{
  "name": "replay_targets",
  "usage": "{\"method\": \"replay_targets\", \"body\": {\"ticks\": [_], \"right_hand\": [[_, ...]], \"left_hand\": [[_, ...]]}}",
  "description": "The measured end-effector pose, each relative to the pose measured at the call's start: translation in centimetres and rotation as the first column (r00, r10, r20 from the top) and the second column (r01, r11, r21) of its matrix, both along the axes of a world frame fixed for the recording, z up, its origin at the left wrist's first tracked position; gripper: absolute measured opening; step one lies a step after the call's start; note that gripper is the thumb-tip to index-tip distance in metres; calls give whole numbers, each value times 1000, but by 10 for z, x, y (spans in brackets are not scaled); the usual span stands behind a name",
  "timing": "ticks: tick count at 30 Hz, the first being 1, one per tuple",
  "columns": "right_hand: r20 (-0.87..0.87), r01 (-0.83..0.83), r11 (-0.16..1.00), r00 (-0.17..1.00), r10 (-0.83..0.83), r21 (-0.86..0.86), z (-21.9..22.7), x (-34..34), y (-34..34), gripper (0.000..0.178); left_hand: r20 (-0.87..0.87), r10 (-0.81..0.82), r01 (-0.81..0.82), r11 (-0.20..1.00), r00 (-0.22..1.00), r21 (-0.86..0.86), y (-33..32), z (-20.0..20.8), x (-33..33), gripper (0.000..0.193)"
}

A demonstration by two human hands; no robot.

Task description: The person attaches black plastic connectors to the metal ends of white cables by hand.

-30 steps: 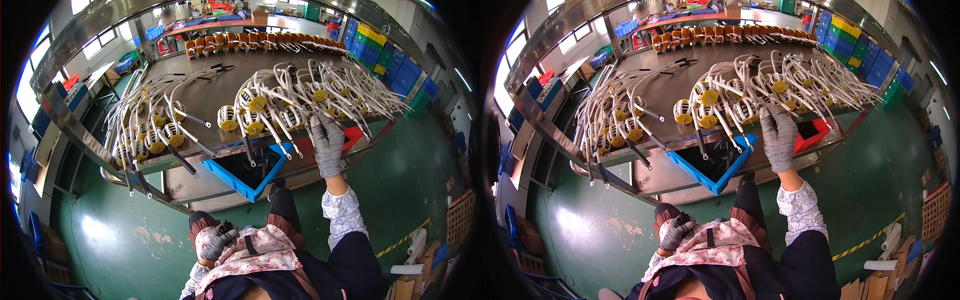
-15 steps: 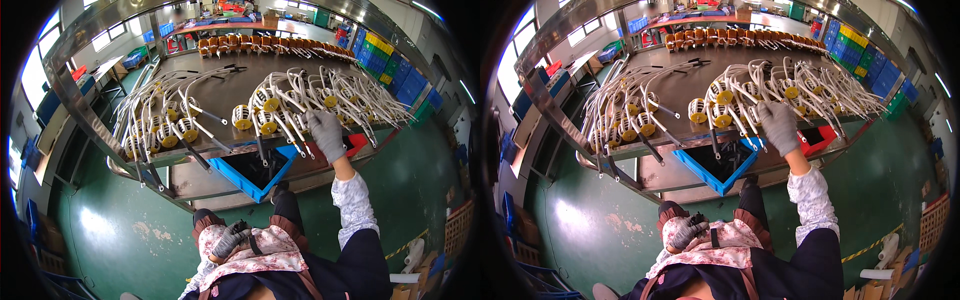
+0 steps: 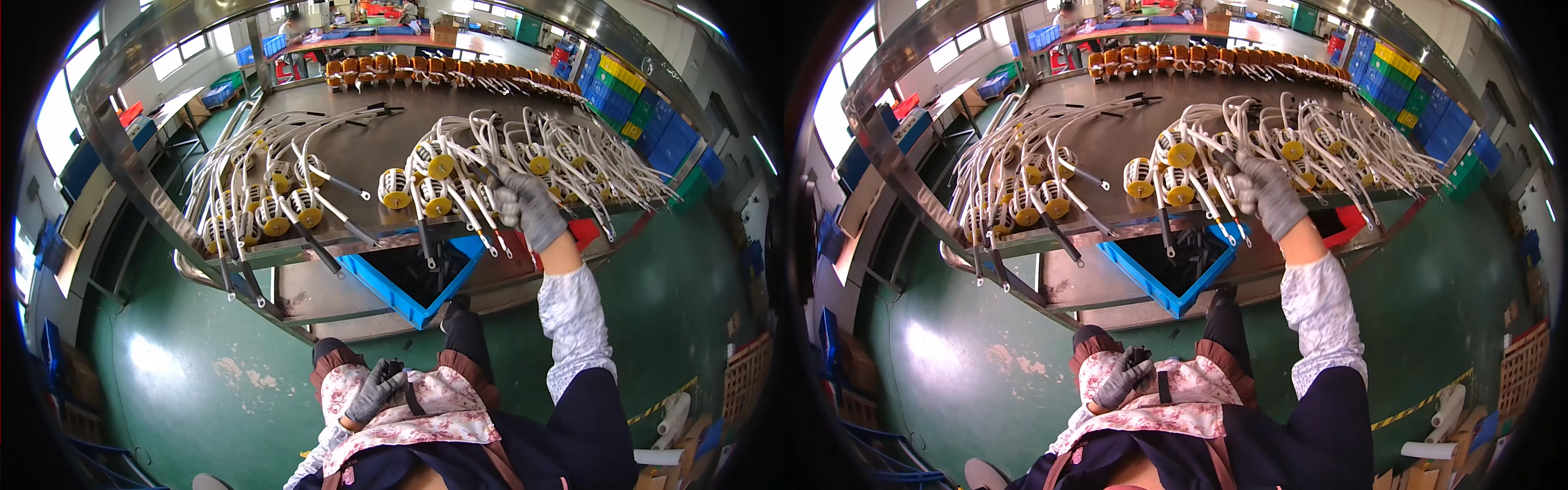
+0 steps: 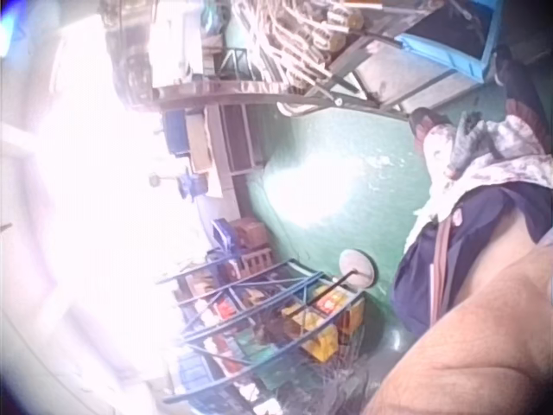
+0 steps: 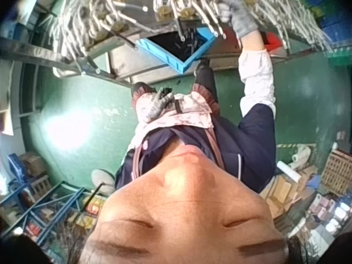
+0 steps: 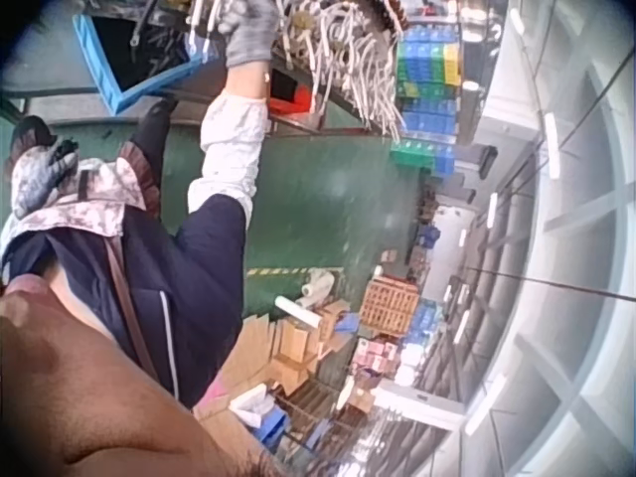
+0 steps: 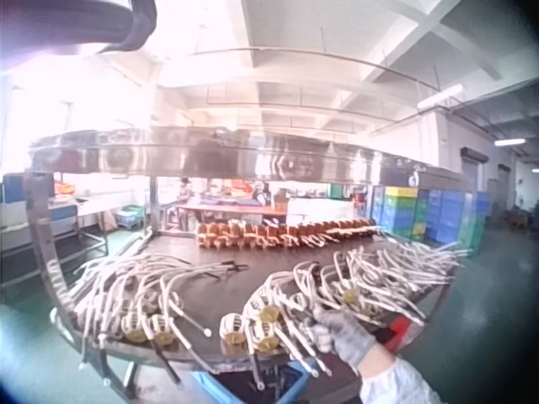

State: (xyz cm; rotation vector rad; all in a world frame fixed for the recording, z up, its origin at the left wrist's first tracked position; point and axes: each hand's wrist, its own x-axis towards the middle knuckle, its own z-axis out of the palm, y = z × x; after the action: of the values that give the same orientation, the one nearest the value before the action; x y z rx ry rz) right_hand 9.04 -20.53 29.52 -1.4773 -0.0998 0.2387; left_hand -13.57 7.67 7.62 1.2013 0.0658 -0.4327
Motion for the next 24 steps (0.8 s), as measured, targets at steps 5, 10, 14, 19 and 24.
{"method": "replay_targets", "body": {"ticks": [5, 10, 14, 19, 24], "right_hand": [[-144, -148, 945, 970, 197, 293, 0, 2, -19, 34], [-133, -165, 900, 963, 236, 402, -14, 8, -21, 36], [-143, -74, 925, 980, 136, 374, -22, 19, -22, 33], [-204, 12, 936, 977, 64, 352, -6, 1, -9, 35], [324, 235, 972, 918, -229, 21, -11, -93, 13, 49]], "left_hand": [[-5, -122, 121, 990, 993, -73, 5, -5, 5, 23], [-68, -157, 147, 981, 985, -129, 4, -5, 5, 29], [-59, -214, 201, 964, 975, -174, 7, 2, 7, 29], [40, -87, 91, 991, 995, -100, -2, 29, 11, 29], [-46, -27, 18, 983, 999, -185, -7, 64, 27, 25]]}}
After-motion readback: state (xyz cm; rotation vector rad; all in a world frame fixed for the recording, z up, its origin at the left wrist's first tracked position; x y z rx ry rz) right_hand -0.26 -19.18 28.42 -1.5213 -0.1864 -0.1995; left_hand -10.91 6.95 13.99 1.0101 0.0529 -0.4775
